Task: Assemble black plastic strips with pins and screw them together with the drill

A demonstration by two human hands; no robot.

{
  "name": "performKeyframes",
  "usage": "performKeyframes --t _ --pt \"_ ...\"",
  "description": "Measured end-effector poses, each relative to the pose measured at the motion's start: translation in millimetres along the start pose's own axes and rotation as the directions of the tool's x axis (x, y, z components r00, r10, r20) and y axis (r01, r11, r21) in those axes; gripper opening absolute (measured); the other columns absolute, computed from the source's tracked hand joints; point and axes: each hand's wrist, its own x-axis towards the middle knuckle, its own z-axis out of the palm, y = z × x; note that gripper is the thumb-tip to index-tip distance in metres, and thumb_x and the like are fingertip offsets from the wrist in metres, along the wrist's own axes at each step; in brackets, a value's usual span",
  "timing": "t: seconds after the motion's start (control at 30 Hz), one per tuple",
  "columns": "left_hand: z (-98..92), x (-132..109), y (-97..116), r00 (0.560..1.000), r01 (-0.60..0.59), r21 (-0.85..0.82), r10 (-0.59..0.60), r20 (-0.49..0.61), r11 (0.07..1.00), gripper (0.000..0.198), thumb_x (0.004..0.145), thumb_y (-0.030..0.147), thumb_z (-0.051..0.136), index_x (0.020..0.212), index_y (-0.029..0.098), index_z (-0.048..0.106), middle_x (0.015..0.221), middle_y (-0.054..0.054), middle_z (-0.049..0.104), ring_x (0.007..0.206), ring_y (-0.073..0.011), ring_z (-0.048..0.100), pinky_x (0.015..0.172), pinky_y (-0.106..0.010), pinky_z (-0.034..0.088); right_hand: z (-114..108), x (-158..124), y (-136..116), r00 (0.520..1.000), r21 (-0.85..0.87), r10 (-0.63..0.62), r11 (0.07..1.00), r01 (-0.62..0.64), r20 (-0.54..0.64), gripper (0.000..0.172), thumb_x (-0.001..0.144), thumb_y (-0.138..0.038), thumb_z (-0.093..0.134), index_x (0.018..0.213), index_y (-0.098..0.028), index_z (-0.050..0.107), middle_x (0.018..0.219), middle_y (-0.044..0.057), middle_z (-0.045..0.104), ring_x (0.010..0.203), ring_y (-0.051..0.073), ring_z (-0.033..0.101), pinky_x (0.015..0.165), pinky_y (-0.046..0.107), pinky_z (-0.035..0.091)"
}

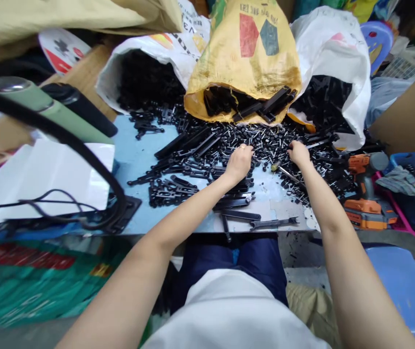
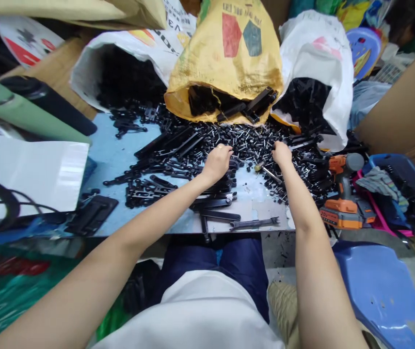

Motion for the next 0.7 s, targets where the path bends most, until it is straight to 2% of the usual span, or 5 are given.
performKeyframes --t 0.1,0.3,0.4,0.53,0.7 --pt "-30.1 -59 -22 0.994 -0.052 -0.099 0.042 -0.106 0.994 0.022 0.092 0.021 0.037 0.085 0.015 0.057 0.084 -0.007 0.059 0.081 -0.0169 0.056 0.074 -0.029 0.044 4 8 -3 0.997 -0.038 0.069 0.997 -0.068 0.021 0.031 0.08 -0.018 0.048 0.107 -0.009 0.059 0.11 0.017 0.056 0.104 0.026 0.053 0.088 0.038 0.043" --pt "-48.3 -155 -32 0.99 -0.125 -0.1 0.13 0.051 0.987 0.021 0.09 0.018 0.039 0.079 0.016 0.056 0.073 -0.003 0.056 0.067 -0.0138 0.055 0.063 -0.025 0.045 -1 4 -9 0.994 -0.104 0.085 0.992 -0.077 0.071 0.035 0.078 -0.024 0.051 0.11 -0.01 0.059 0.117 0.018 0.052 0.104 0.026 0.055 0.087 0.037 0.045" --pt "-43.7 -165 -29 0.983 -0.165 -0.003 0.165 0.086 0.986 0.02 0.089 0.013 0.039 0.079 0.015 0.056 0.074 -0.006 0.056 0.07 -0.0162 0.056 0.064 -0.027 0.046 -7 0 -17 0.991 -0.141 0.116 0.984 -0.105 0.071 0.039 0.075 -0.023 0.056 0.11 -0.007 0.058 0.109 0.019 0.057 0.103 0.027 0.056 0.086 0.037 0.045" --pt "-46.3 -158 -27 0.95 -0.278 0.076 0.262 0.172 0.958 0.019 0.086 0.008 0.041 0.075 0.013 0.056 0.074 -0.007 0.055 0.074 -0.0182 0.056 0.065 -0.028 0.048 -13 -13 -23 0.994 -0.037 0.088 0.995 -0.09 -0.073 0.032 0.075 -0.018 0.051 0.104 -0.007 0.06 0.105 0.018 0.058 0.099 0.025 0.056 0.087 0.037 0.044" --pt "-42.1 -157 -29 0.93 -0.355 0.078 0.344 0.127 0.932 0.019 0.088 0.009 0.041 0.076 0.012 0.055 0.073 -0.007 0.055 0.072 -0.0175 0.056 0.065 -0.028 0.049 -16 -57 -23 0.928 0.189 -0.2 0.945 0.268 -0.315 0.025 0.079 -0.016 0.043 0.092 -0.011 0.063 0.102 0.013 0.058 0.091 0.019 0.057 0.084 0.032 0.045"
